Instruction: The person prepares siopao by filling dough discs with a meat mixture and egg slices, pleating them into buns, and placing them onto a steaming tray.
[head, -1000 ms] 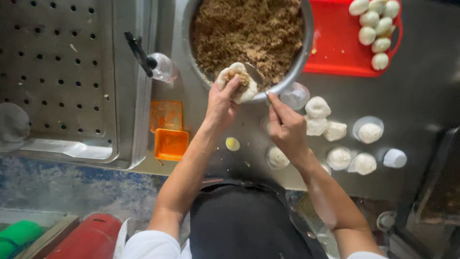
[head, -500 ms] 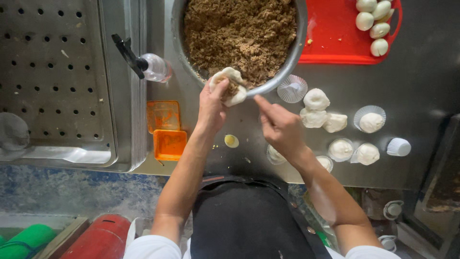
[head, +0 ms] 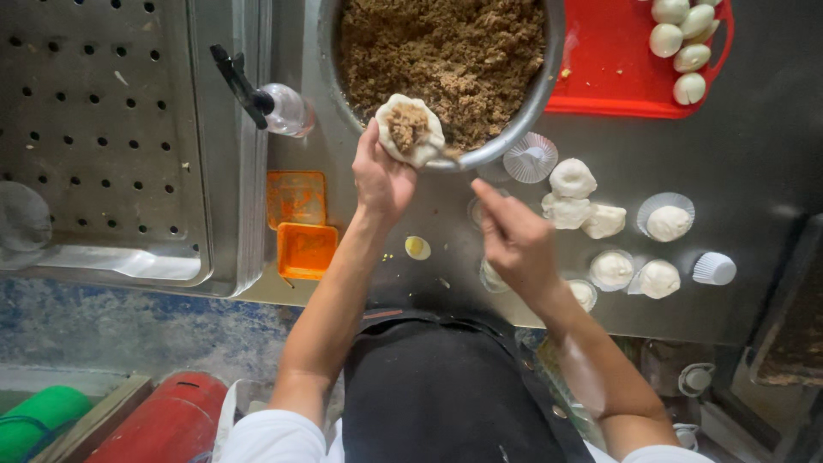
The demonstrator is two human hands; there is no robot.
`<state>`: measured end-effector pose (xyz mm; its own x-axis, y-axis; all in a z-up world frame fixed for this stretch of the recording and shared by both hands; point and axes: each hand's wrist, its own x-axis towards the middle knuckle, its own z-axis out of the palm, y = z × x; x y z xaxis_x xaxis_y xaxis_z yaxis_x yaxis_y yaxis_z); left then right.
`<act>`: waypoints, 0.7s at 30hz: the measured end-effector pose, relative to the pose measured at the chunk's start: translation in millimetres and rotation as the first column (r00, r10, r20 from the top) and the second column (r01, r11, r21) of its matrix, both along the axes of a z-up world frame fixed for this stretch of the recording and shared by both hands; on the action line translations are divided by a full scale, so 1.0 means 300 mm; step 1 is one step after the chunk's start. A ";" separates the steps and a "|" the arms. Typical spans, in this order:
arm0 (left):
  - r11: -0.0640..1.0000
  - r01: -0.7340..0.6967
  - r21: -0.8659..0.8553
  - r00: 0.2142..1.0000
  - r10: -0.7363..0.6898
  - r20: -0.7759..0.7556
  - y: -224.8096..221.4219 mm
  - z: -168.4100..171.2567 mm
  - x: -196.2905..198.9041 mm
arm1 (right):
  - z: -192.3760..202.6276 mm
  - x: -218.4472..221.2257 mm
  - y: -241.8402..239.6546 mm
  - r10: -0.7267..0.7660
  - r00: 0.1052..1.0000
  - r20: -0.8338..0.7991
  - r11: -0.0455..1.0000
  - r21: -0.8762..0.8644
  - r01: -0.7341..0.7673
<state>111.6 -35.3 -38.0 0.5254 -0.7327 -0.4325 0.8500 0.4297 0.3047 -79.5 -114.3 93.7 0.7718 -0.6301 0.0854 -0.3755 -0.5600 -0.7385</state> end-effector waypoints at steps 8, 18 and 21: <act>0.992 -0.122 0.029 0.955 0.109 0.277 -0.061 -0.033 -0.008 | -0.056 0.010 0.032 0.039 0.978 -0.203 0.993 -0.101 -0.061; 0.993 -0.114 -0.001 0.968 0.112 0.223 -0.068 0.004 0.000 | -0.049 0.016 0.010 0.050 0.987 -0.153 0.989 -0.132 -0.071; 0.993 -0.121 0.002 0.970 0.118 0.214 -0.077 0.001 -0.003 | -0.056 0.025 0.002 0.090 0.977 -0.196 0.977 -0.174 -0.125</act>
